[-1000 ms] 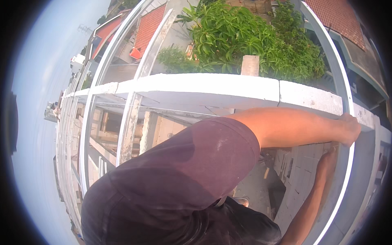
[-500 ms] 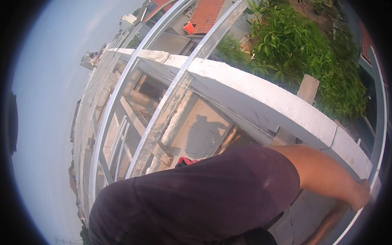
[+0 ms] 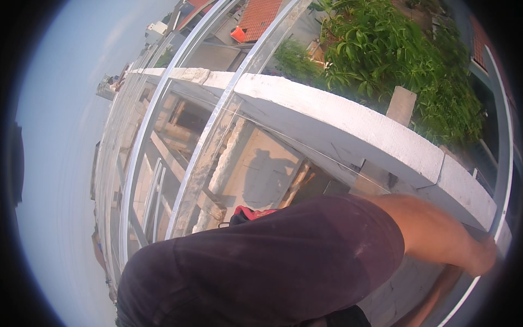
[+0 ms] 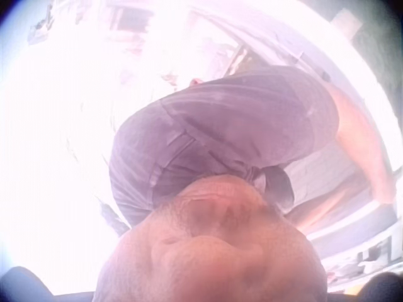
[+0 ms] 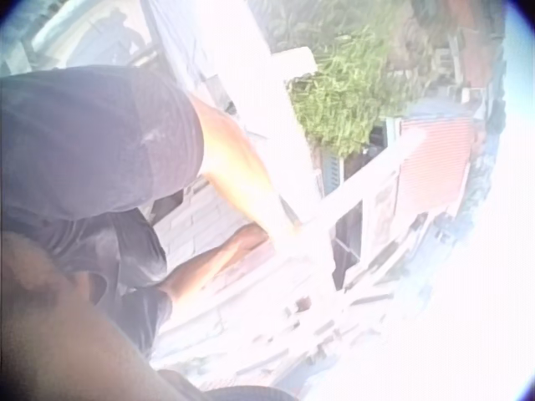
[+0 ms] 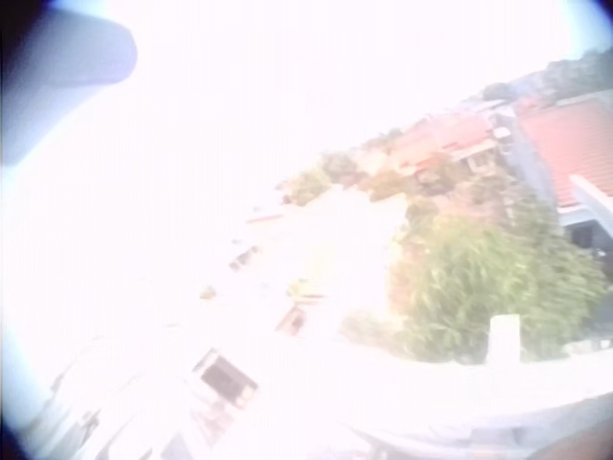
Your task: The person positions and secures a long white metal beam onto a roof frame using a string to align and hold it in place. They adjust the beam's position and tie the string around the beam and frame to stabilize it.
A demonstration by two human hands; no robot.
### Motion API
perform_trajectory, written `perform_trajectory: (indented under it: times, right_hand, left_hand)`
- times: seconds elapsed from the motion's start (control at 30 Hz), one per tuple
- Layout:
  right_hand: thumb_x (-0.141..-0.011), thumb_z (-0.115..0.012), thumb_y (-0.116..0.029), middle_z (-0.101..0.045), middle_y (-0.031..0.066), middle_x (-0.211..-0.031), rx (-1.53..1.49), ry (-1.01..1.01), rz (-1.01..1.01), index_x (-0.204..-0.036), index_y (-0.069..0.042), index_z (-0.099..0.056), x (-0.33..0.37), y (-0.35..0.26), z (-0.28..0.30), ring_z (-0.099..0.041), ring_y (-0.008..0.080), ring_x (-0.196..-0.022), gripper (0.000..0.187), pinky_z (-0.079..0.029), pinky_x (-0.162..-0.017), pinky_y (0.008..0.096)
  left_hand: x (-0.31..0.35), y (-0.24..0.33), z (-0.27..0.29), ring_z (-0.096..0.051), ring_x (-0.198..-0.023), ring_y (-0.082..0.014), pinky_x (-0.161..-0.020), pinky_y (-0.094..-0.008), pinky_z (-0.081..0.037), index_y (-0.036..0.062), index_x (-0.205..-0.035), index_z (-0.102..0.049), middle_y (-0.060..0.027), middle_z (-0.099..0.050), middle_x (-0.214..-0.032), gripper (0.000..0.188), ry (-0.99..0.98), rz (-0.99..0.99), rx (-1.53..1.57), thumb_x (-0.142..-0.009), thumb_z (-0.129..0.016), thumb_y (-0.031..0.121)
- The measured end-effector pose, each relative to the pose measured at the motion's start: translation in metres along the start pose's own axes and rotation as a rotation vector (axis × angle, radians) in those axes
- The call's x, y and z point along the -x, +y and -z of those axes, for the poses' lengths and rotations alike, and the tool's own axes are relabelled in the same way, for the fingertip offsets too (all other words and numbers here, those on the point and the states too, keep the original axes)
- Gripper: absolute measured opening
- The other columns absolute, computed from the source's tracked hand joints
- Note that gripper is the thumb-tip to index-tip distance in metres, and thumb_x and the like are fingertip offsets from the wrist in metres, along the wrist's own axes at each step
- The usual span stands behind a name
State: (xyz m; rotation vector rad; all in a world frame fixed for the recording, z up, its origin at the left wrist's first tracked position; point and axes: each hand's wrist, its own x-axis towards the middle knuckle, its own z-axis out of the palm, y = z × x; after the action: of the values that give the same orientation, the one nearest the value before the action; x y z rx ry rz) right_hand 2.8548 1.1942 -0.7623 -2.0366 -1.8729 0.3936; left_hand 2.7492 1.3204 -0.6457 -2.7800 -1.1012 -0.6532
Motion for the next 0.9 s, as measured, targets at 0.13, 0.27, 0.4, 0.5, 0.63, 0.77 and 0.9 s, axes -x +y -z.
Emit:
perform_trajectory:
  times: [0.13, 0.27, 0.4, 0.5, 0.63, 0.77, 0.9]
  right_hand:
    - [-0.111, -0.025, -0.042, -0.06, 0.0313, -0.13, 0.014, 0.04, -0.036, -0.134, 0.009, -0.052, 0.003, 0.005, 0.017, -0.058, 0.0401, -0.123, 0.062, -0.045, -0.101, 0.0465]
    - [-0.111, -0.027, -0.041, -0.062, 0.0307, -0.13, 0.01, 0.036, -0.034, -0.134, 0.007, -0.054, 0.009, 0.001, 0.02, -0.059, 0.0404, -0.122, 0.06, -0.046, -0.1, 0.0471]
    - [-0.111, -0.028, -0.041, -0.063, 0.03, -0.129, -0.003, 0.054, -0.042, -0.133, 0.006, -0.056, 0.02, -0.009, 0.019, -0.06, 0.0406, -0.121, 0.059, -0.046, -0.098, 0.0476]
    - [-0.11, -0.029, -0.04, -0.063, 0.0295, -0.128, -0.027, 0.103, -0.048, -0.133, 0.005, -0.057, 0.024, -0.028, 0.028, -0.061, 0.0408, -0.121, 0.057, -0.047, -0.096, 0.048]
    - [-0.109, -0.035, -0.036, -0.068, 0.0283, -0.117, 0.027, 0.158, -0.201, -0.127, 0.002, -0.062, 0.027, -0.063, 0.033, -0.065, 0.0432, -0.11, 0.05, -0.051, -0.09, 0.0501]
    - [-0.106, -0.043, -0.028, -0.07, 0.0264, -0.114, 0.118, 0.193, -0.475, -0.123, -0.001, -0.065, 0.019, -0.095, 0.02, -0.067, 0.0453, -0.109, 0.039, -0.05, -0.095, 0.0538]
    - [-0.102, -0.047, -0.021, -0.068, 0.0277, -0.116, 0.068, 0.268, -0.393, -0.12, -0.001, -0.064, 0.021, -0.091, 0.03, -0.065, 0.0426, -0.112, 0.032, -0.049, -0.097, 0.0533]
  left_hand:
    - [-0.022, -0.006, 0.059, -0.067, -0.09, -0.022, -0.077, -0.0465, -0.043, 0.0217, -0.089, -0.081, 0.0004, -0.076, -0.092, 0.021, -0.383, -0.016, 0.183, -0.073, -0.074, 0.032]
    - [-0.01, -0.006, 0.067, -0.069, -0.091, -0.0236, -0.078, -0.0452, -0.046, 0.0199, -0.09, -0.081, -0.0026, -0.076, -0.092, 0.021, -0.403, 0.012, 0.258, -0.072, -0.075, 0.029]
    - [0.0, -0.004, 0.073, -0.07, -0.091, -0.0253, -0.078, -0.0438, -0.049, 0.0182, -0.09, -0.081, -0.0055, -0.076, -0.092, 0.021, -0.399, 0.015, 0.295, -0.071, -0.076, 0.026]
    - [0.002, -0.002, 0.082, -0.072, -0.092, -0.0266, -0.078, -0.0428, -0.051, 0.0169, -0.09, -0.081, -0.0077, -0.076, -0.092, 0.021, -0.379, 0.022, 0.318, -0.071, -0.076, 0.024]
    - [0.013, 0.003, 0.117, -0.074, -0.091, -0.028, -0.078, -0.0396, -0.056, 0.0129, -0.089, -0.081, -0.0101, -0.077, -0.088, 0.019, -0.335, 0.068, 0.407, -0.071, -0.076, 0.017]
    - [0.034, -0.024, 0.152, -0.075, -0.089, -0.0346, -0.078, -0.0423, -0.06, 0.0061, -0.087, -0.078, -0.0179, -0.075, -0.088, 0.016, -0.355, 0.185, 0.577, -0.074, -0.072, 0.011]
    - [0.021, -0.012, 0.136, -0.073, -0.094, -0.0374, -0.085, -0.047, -0.058, 0.0069, -0.096, -0.079, -0.0197, -0.076, -0.095, 0.021, -0.381, 0.16, 0.482, -0.082, -0.067, 0.018]
